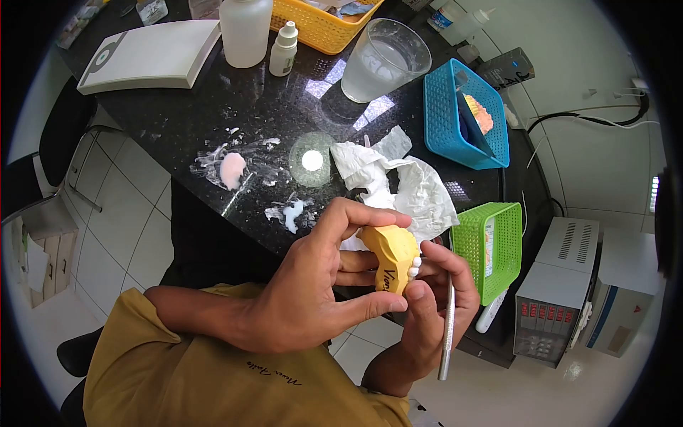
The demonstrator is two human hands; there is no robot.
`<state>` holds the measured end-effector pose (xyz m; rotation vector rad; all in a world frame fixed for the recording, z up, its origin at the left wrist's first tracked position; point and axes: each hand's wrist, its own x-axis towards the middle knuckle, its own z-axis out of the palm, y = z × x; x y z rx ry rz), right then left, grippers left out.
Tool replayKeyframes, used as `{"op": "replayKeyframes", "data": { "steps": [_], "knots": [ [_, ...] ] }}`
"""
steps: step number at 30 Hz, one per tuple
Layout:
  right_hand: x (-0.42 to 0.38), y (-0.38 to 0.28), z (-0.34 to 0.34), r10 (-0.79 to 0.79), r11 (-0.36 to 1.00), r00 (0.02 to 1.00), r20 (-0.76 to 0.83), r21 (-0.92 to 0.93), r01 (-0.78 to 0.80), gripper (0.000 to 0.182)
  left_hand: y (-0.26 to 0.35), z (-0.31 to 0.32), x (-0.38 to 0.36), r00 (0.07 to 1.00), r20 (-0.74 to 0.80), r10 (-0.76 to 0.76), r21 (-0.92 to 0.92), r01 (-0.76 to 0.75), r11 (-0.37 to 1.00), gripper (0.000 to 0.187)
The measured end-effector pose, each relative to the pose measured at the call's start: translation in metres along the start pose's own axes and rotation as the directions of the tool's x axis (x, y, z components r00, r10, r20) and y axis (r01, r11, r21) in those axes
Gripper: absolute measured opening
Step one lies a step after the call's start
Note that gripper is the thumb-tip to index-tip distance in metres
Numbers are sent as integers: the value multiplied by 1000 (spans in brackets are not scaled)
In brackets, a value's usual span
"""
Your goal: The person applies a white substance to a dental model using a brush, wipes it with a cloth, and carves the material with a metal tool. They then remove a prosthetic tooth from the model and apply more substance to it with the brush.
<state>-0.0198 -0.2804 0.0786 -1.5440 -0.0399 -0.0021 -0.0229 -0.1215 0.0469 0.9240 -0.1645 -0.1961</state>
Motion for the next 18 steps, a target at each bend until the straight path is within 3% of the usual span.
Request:
{"op": "replayKeyframes", "data": {
  "steps": [18],
  "knots": [
    [-4,1,4,-15,998,1000,16,62,14,46,2,-4,-4,998,56,32,29,-34,999,65]
  ]
}}
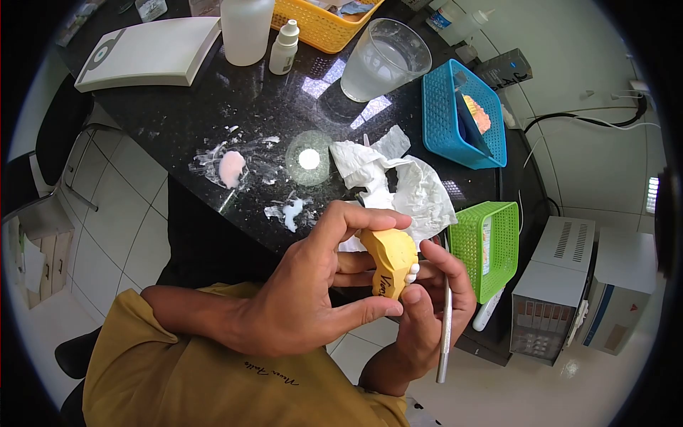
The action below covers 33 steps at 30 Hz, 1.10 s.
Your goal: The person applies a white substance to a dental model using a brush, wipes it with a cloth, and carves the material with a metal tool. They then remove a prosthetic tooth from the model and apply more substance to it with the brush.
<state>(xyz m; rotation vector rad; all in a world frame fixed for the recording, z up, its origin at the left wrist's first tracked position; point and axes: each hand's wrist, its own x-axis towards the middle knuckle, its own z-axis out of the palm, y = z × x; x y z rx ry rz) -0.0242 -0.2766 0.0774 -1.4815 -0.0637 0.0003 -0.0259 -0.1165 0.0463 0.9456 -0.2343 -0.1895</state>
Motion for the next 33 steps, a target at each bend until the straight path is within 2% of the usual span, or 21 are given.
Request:
{"op": "replayKeyframes", "data": {
  "steps": [8,10,14,26,33],
  "knots": [
    [-1,-2,0,25,1000,1000,0,-1,-25,45,1,-1,0,1000,10,7,-5,-7,1000,66],
    [-1,1,-1,-30,1000,1000,1,-5,30,44,1,-1,0,1000,14,10,5,-10,1000,66],
    [-2,-3,1,15,1000,1000,-26,-20,-16,43,0,-1,1,999,17,36,-6,-36,999,66],
    [-3,-1,1,-39,999,999,-27,12,40,44,1,0,0,999,21,26,-11,-26,1000,67],
    [-2,-4,5,-53,999,996,-78,-8,53,37,1,0,0,1000,17,16,-28,-16,999,67]
  ]
}}
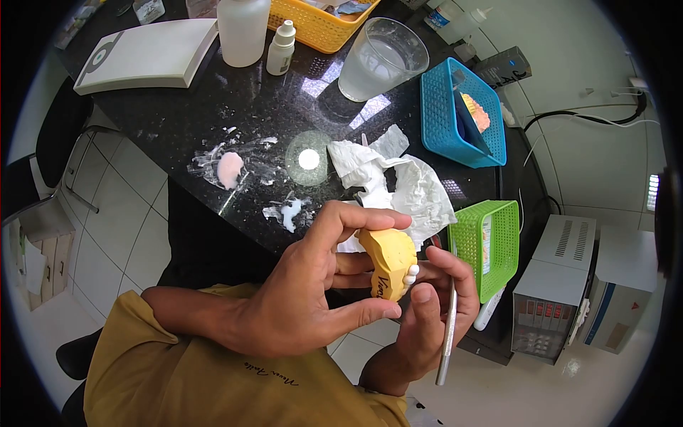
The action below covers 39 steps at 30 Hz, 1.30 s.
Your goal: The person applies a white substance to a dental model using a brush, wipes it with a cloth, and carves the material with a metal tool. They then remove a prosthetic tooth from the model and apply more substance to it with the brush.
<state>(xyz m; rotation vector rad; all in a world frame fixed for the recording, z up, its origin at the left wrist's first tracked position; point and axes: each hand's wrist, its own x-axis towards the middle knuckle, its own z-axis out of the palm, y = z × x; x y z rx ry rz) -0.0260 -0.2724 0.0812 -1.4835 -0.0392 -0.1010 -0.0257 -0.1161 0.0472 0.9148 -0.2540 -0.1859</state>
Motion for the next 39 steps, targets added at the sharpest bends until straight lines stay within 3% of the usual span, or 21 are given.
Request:
{"op": "replayKeyframes", "data": {
  "steps": [22,39],
  "knots": [
    [-1,3,-4,25,1000,996,90,5,-25,44,1,-6,-2,997,49,63,79,-67,995,68],
    [-2,4,-2,-41,999,998,54,-13,42,44,-1,-4,-1,996,44,80,63,-83,995,68]
  ]
}}
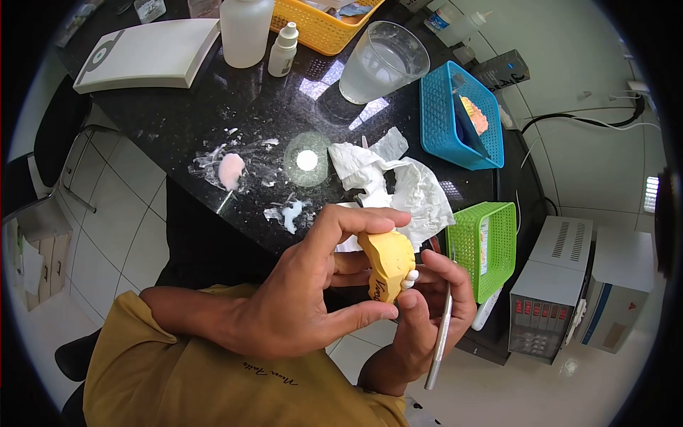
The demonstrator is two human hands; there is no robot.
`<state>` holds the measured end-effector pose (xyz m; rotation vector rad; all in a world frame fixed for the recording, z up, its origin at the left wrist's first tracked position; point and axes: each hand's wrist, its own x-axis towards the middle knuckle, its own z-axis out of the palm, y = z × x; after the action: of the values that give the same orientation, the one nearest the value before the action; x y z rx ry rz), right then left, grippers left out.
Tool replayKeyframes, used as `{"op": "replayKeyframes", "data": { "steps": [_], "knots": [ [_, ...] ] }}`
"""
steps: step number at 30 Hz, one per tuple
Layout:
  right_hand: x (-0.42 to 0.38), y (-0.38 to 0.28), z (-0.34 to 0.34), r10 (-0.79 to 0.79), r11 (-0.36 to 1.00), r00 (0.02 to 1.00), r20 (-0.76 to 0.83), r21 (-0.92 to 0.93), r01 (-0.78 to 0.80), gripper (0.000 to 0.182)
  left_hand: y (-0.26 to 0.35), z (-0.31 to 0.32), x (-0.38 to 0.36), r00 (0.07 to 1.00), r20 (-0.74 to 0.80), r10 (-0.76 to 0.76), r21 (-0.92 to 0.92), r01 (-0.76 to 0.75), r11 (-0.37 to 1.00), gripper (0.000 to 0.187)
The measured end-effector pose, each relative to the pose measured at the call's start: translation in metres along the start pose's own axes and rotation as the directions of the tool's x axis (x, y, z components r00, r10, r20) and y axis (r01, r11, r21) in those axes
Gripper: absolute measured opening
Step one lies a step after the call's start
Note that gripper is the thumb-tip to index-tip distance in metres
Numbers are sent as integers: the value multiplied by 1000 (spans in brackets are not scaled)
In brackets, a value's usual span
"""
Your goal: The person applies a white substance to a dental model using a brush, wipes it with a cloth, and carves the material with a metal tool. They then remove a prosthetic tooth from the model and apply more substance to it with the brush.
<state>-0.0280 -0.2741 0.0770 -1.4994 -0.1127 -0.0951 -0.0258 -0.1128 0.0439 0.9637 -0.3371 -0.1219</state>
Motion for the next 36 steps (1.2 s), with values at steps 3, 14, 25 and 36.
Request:
{"op": "replayKeyframes", "data": {
  "steps": [3,14,25,36],
  "knots": [
    [-1,0,0,-13,1000,1000,-9,-12,12,44,-1,0,0,1000,-1,17,22,-17,1000,68],
    [-2,1,0,-32,999,997,-66,-34,30,43,-2,2,2,1000,-2,30,26,-30,999,68],
    [-1,2,-8,-134,989,972,-194,42,144,39,10,-19,9,996,-82,32,270,-8,963,67],
    [-4,14,-24,-648,656,757,-79,-562,503,37,11,-18,54,998,-11,55,766,-27,642,59]
  ]
}}
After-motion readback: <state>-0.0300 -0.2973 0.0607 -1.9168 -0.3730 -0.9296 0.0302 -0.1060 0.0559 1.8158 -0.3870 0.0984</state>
